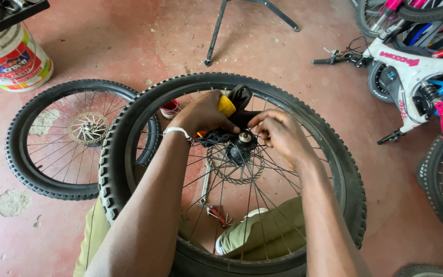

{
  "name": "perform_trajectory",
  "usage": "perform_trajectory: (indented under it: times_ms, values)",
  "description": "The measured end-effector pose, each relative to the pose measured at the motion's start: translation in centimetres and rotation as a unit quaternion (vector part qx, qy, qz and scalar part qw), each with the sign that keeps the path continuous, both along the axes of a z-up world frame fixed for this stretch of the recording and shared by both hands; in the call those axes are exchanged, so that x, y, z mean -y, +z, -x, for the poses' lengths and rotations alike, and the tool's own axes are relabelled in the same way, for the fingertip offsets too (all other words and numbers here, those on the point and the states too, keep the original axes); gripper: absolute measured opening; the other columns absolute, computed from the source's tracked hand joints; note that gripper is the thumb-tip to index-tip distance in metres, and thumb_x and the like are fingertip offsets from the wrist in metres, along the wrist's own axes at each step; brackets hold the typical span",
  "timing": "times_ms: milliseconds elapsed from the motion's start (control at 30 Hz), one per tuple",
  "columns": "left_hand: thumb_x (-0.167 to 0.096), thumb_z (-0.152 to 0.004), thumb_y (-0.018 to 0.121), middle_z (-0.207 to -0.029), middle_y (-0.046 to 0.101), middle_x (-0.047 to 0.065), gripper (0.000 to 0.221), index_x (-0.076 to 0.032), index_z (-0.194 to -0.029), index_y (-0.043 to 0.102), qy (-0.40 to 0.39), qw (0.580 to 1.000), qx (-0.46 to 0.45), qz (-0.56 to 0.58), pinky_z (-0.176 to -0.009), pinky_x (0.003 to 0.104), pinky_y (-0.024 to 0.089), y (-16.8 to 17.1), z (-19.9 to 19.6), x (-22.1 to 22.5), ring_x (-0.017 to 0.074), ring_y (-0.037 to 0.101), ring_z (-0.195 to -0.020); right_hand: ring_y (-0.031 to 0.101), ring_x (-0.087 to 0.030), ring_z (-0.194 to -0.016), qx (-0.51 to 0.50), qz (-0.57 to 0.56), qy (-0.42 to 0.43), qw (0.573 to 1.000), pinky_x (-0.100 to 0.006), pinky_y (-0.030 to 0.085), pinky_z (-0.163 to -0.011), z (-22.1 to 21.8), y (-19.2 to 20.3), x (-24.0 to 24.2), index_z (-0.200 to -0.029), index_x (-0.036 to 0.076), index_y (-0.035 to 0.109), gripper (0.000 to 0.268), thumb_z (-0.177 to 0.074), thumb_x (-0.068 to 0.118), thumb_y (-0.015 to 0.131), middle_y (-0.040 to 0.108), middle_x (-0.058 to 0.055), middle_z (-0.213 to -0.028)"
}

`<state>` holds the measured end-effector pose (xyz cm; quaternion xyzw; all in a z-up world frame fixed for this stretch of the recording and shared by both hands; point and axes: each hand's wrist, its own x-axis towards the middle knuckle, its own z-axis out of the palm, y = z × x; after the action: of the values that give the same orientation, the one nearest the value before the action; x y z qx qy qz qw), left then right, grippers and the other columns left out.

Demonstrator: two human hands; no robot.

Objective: Applying lubricant and performing maintenance on a bicycle wheel hub using wrenches and a cleaning rag.

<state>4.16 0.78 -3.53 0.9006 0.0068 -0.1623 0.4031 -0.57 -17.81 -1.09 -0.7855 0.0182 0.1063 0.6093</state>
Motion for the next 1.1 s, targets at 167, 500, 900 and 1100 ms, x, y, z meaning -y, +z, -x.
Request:
perform_trajectory:
  times_ms: [167, 500, 900, 1100]
  values:
    - [-0.033, -0.049, 0.089, -0.116, 0.061, 0.013, 0.088, -0.009, -0.125, 0.052, -0.010, 1.000, 0.000, -0.026, -0.092, 0.043, 0.047, 0.1, 0.1, -0.2, 0.0304, 0.057, -0.112, 0.062, -0.029, -0.094, 0.034, 0.208, 0.105, 0.972, -0.038, 0.046, -0.084, 1.1, 1.9, -0.8, -0.088, 0.015, 0.074, 0.033, -0.073, 0.009, 0.045, 0.069, -0.013, -0.087]
    - [-0.031, -0.052, 0.088, -0.116, 0.061, 0.014, 0.085, -0.008, -0.125, 0.053, -0.007, 1.000, -0.008, -0.016, -0.091, 0.044, 0.047, -0.1, -0.1, -0.3, 0.0315, 0.057, -0.112, 0.059, -0.023, -0.079, 0.054, 0.211, 0.104, 0.971, -0.035, 0.046, -0.074, 0.7, 1.2, -0.7, -0.087, 0.014, 0.073, 0.032, -0.076, 0.005, 0.045, 0.062, -0.010, -0.072]
    - [-0.034, -0.053, 0.088, -0.116, 0.061, 0.013, 0.084, -0.010, -0.125, 0.053, -0.006, 1.000, -0.010, -0.026, -0.091, 0.043, 0.047, 0.6, 0.4, -0.3, 0.0306, 0.058, -0.110, 0.062, -0.027, -0.078, 0.078, 0.208, 0.127, 0.967, -0.037, 0.047, -0.077, 1.1, 1.6, -1.2, -0.079, 0.015, 0.071, 0.028, -0.078, 0.004, 0.045, 0.066, -0.012, -0.074]
    - [-0.035, -0.054, 0.086, -0.117, 0.061, 0.012, 0.083, -0.011, -0.125, 0.052, -0.015, 0.999, -0.006, -0.038, -0.092, 0.044, 0.045, 0.4, 0.2, -0.3, 0.0302, 0.057, -0.112, 0.056, -0.016, -0.073, 0.114, 0.197, 0.095, 0.969, -0.032, 0.045, -0.072, 0.5, 1.4, -0.6, -0.086, 0.018, 0.073, 0.032, -0.079, 0.003, 0.045, 0.065, -0.006, -0.075]
